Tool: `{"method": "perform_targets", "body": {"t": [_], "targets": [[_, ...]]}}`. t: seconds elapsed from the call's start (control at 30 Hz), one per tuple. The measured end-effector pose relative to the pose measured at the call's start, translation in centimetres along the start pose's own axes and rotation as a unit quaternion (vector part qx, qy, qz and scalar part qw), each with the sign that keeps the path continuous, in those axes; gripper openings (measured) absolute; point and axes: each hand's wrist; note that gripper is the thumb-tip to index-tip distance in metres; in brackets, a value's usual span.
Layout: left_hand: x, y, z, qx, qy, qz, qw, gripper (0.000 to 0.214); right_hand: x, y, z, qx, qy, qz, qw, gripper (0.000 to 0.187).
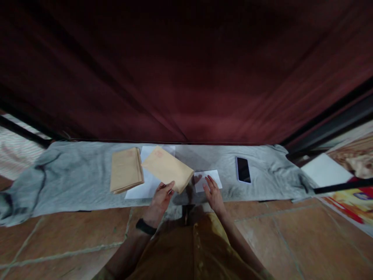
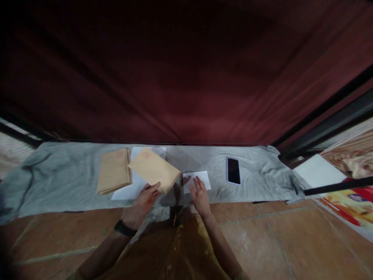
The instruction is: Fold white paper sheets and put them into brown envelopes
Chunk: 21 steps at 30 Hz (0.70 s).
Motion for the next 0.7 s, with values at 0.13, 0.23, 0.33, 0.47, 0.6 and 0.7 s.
{"method": "perform_targets", "body": {"t": [0.13,0.23,0.33,0.47,0.6,0.7], "targets": [[0.2,-2.3,-1.5,0.002,-0.013,0.005,1.0,0.034,-0.6,-3.3,-0.6,-0.289,-0.096,-0.158,0.939,0.061],[0.5,-2.9,-1.9,-0.015,-0.023,0.019,0.999,0.033,-1.0,-4.9,-1.3,-0.397,-0.115,-0.197,0.889,0.063],[0.8,-3.1,-1.9,-0.036,-0.019,0.023,0.999,0.032,-1.3,-5.7,-1.3,-0.438,-0.095,-0.236,0.862,0.055],[1.0,-3.1,-1.8,-0.044,-0.027,0.033,0.998,0.033,-1.5,-6.0,-0.6,-0.454,-0.104,-0.262,0.846,0.046],[1.4,-3.1,-1.9,-0.052,-0.055,0.068,0.995,0.035,-1.6,-5.9,0.1,-0.461,-0.13,-0.252,0.841,0.04],[2.1,-3.1,-2.1,-0.049,-0.079,0.082,0.992,0.038,-1.5,-5.8,0.2,-0.461,-0.134,-0.244,0.843,0.04]]}}
Point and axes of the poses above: each hand's wrist, its own x-axis away from the middle knuckle, its own z-axis out of the back of the hand, y = z × x, and after that the axes turned 7 degrees about x, right-handed
